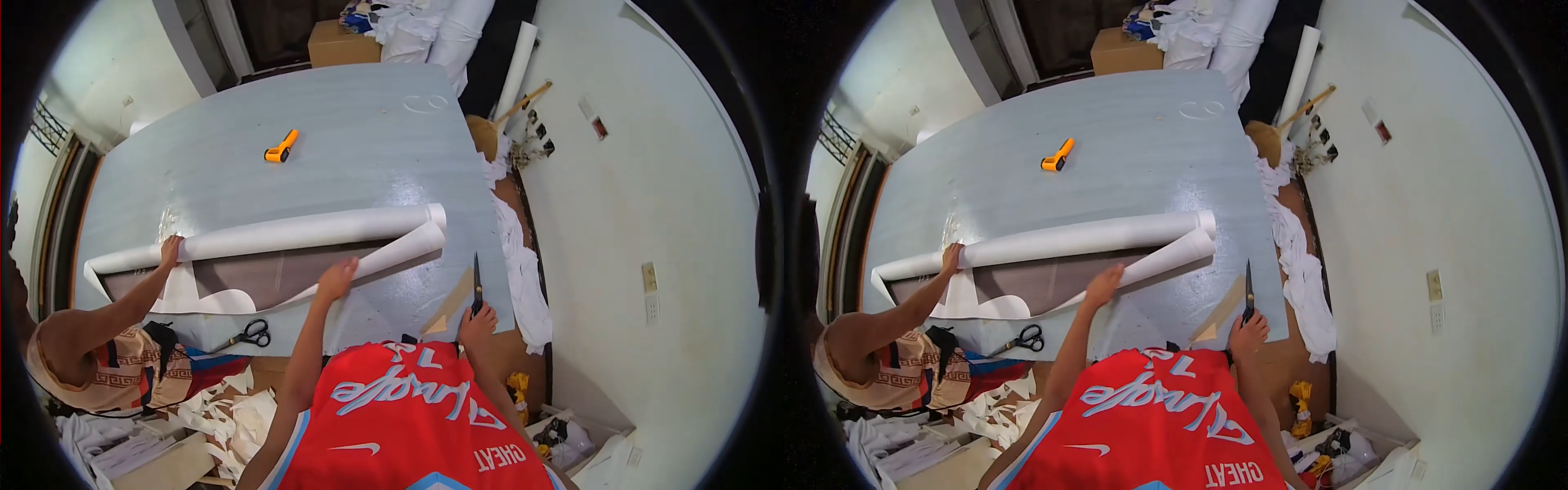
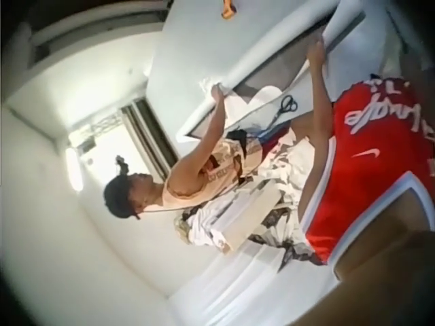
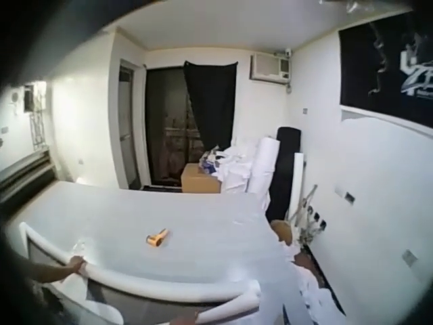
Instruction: Cutting out a specific pattern from a roll of white material using scissors.
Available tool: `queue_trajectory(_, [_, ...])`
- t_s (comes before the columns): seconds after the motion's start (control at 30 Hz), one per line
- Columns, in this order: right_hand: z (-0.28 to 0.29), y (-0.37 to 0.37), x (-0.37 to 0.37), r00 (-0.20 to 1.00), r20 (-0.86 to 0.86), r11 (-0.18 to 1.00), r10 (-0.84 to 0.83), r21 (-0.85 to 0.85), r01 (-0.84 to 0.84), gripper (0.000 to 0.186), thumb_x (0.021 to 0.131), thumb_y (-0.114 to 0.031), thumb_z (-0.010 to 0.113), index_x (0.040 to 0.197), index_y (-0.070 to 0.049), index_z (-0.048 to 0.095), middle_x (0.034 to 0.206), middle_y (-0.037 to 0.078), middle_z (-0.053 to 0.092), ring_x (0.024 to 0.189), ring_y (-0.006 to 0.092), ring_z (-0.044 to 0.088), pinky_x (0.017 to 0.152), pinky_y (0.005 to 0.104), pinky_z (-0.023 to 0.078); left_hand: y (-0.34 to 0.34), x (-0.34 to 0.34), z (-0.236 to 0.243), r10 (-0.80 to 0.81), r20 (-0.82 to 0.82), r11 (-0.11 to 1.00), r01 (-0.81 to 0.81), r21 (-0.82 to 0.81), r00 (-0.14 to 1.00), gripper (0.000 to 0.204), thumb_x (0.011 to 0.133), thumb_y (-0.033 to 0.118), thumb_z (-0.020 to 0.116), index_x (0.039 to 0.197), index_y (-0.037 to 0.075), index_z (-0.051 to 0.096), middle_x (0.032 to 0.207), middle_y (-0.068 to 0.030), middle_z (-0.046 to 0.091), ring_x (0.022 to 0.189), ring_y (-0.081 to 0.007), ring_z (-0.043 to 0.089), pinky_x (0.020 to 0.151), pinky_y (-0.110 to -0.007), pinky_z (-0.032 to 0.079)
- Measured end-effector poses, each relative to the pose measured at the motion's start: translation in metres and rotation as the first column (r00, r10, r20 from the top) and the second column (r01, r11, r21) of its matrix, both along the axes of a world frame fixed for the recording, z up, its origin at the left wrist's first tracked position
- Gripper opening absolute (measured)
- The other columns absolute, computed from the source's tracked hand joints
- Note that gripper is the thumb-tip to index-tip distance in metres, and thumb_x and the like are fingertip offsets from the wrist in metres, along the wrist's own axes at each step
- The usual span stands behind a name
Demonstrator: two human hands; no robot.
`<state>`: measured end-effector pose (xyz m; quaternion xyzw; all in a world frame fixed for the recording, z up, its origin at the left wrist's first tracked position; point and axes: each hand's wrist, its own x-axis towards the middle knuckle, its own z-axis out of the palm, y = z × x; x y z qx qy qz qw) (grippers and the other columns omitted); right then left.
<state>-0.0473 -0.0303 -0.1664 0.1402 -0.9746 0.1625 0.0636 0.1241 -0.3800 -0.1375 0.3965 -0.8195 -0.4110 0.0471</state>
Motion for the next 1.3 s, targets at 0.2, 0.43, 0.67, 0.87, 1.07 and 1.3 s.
queue_trajectory(0.2, [0.004, -0.005, -0.004, 0.997, 0.071, 1.000, -0.004, -0.013, 0.005, 0.049, 0.085, -0.030, 0.058, 0.124, -0.005, 0.046, 0.116, 0.019, 0.048, 0.105, 0.0384, 0.046, 0.088, 0.0499, 0.039, 0.059, -0.010, -0.019, -0.374, -0.043, 0.918, 0.377, 0.121, 0.926, 0.061, 0.092, 0.057, 0.039, 0.122, 0.008, 0.057, 0.117, -0.0193, 0.059, 0.110, -0.0362, 0.055, 0.092, -0.043, 0.044])
queue_trajectory(0.43, [0.009, 0.007, -0.009, 0.995, 0.094, 0.999, 0.037, 0.003, -0.038, 0.050, 0.086, -0.033, 0.058, 0.124, -0.004, 0.046, 0.117, 0.020, 0.048, 0.103, 0.0405, 0.048, 0.085, 0.0518, 0.041, 0.102, -0.015, -0.025, -0.514, -0.073, 0.855, 0.505, -0.116, 0.854, 0.057, 0.087, 0.049, 0.054, 0.125, 0.008, 0.052, 0.113, -0.0178, 0.058, 0.105, -0.0357, 0.056, 0.087, -0.044, 0.047])
queue_trajectory(0.67, [0.014, 0.017, -0.016, 0.998, 0.055, 0.994, -0.042, 0.102, 0.036, 0.048, 0.087, -0.036, 0.056, 0.124, -0.006, 0.047, 0.114, 0.018, 0.049, 0.103, 0.0375, 0.050, 0.083, 0.0506, 0.043, 0.098, -0.025, -0.007, -0.475, 0.053, 0.798, 0.456, -0.394, 0.878, 0.053, 0.078, 0.035, 0.066, 0.122, 0.008, 0.052, 0.106, -0.0190, 0.056, 0.103, -0.0362, 0.054, 0.084, -0.047, 0.047])
queue_trajectory(0.87, [0.010, 0.013, -0.006, 0.989, -0.024, 0.975, -0.143, 0.167, 0.145, 0.045, 0.086, -0.033, 0.056, 0.123, -0.007, 0.049, 0.114, 0.018, 0.052, 0.100, 0.0373, 0.053, 0.084, 0.0489, 0.043, 0.091, 0.001, -0.004, -0.539, 0.116, 0.770, 0.544, -0.334, 0.834, 0.055, 0.080, 0.034, 0.065, 0.129, 0.014, 0.050, 0.103, -0.0168, 0.055, 0.100, -0.0347, 0.054, 0.085, -0.047, 0.045])
queue_trajectory(1.07, [0.057, 0.003, 0.002, 0.979, 0.165, 0.982, -0.123, 0.163, 0.096, 0.046, 0.090, -0.035, 0.051, 0.123, -0.004, 0.050, 0.111, 0.026, 0.058, 0.099, 0.0401, 0.059, 0.088, 0.0485, 0.046, 0.094, 0.009, -0.024, -0.492, -0.019, 0.823, 0.458, -0.336, 0.871, 0.070, 0.078, 0.040, 0.067, 0.135, 0.011, 0.042, 0.114, -0.0203, 0.055, 0.104, -0.0379, 0.053, 0.090, -0.048, 0.043])
queue_trajectory(1.3, [-0.003, 0.030, 0.001, 0.979, -0.068, 0.972, -0.192, 0.125, 0.199, 0.050, 0.094, -0.040, 0.045, 0.129, -0.005, 0.045, 0.124, 0.020, 0.049, 0.108, 0.0395, 0.050, 0.090, 0.0494, 0.040, 0.103, -0.002, -0.024, -0.293, -0.149, 0.941, 0.258, -0.217, 0.945, 0.082, 0.078, 0.047, 0.067, 0.136, -0.001, 0.036, 0.088, -0.0143, 0.058, 0.084, -0.0312, 0.056, 0.078, -0.043, 0.044])
